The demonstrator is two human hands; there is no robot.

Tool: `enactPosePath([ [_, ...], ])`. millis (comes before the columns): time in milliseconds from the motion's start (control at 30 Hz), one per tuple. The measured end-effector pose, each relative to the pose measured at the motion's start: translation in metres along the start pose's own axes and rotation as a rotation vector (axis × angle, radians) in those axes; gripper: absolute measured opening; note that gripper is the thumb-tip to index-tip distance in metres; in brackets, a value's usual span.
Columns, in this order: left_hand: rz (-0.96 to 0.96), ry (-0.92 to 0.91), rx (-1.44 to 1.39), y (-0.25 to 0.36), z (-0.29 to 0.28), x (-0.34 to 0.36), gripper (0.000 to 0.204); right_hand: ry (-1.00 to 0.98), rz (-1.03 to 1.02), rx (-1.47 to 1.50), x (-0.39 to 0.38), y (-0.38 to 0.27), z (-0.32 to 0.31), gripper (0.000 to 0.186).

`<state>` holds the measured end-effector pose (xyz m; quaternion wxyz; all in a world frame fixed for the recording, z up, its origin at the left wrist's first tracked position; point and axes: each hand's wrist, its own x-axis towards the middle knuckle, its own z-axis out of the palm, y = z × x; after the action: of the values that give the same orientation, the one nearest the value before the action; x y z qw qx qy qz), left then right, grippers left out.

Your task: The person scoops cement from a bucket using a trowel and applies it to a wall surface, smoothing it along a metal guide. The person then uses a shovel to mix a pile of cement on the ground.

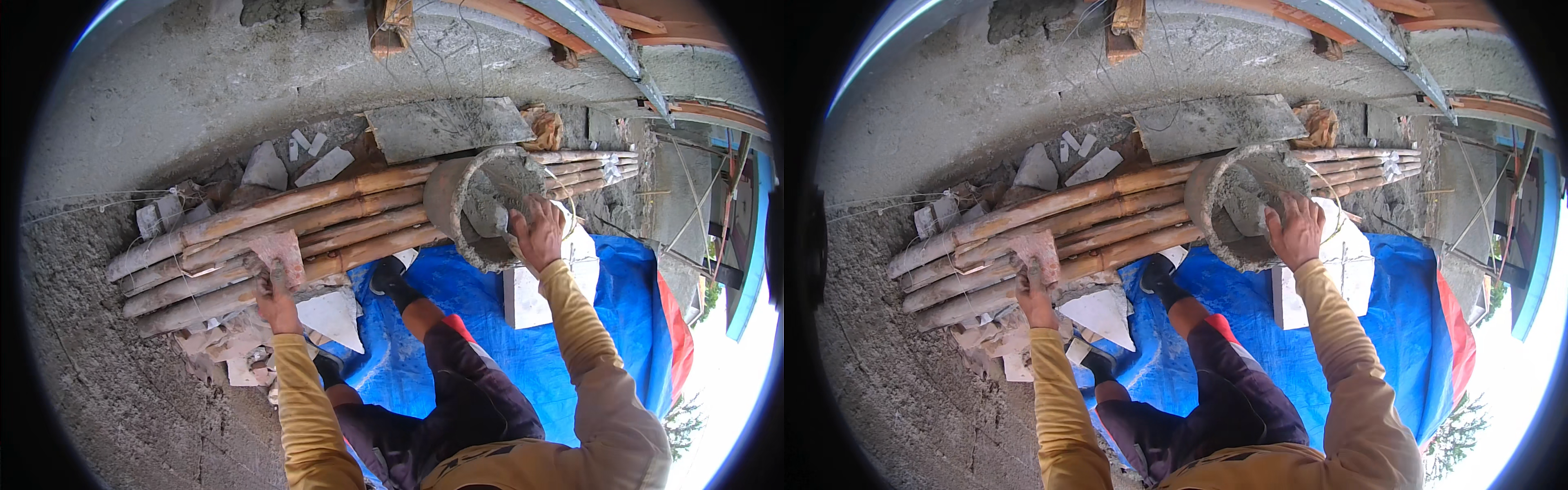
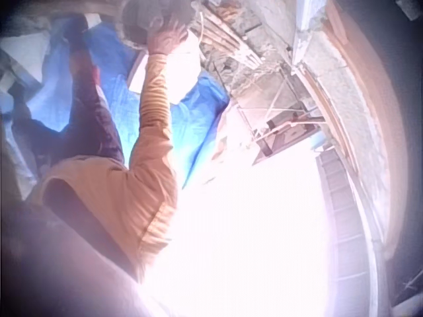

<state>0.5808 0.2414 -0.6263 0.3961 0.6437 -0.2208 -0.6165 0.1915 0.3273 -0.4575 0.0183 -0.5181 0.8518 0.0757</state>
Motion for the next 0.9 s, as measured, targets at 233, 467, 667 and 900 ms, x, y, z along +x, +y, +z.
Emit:
enactPosePath([
  [233,-0.324,0.031,0.088,-0.065,-0.039,-0.105,0.042,-0.852,0.169,-0.484,0.008,0.059,0.096,0.049],
  [467,-0.356,0.099,0.133,-0.093,-0.094,-0.126,0.033,-0.638,0.333,-0.411,0.008,0.068,0.047,0.028],
  [667,-0.298,0.129,0.198,-0.089,-0.125,-0.133,0.037,-0.651,0.242,-0.302,-0.004,0.013,0.059,0.025],
  [900,-0.298,0.111,0.265,-0.123,-0.183,-0.172,0.035,-0.659,0.363,0.039,-0.010,0.004,0.054,0.048],
])
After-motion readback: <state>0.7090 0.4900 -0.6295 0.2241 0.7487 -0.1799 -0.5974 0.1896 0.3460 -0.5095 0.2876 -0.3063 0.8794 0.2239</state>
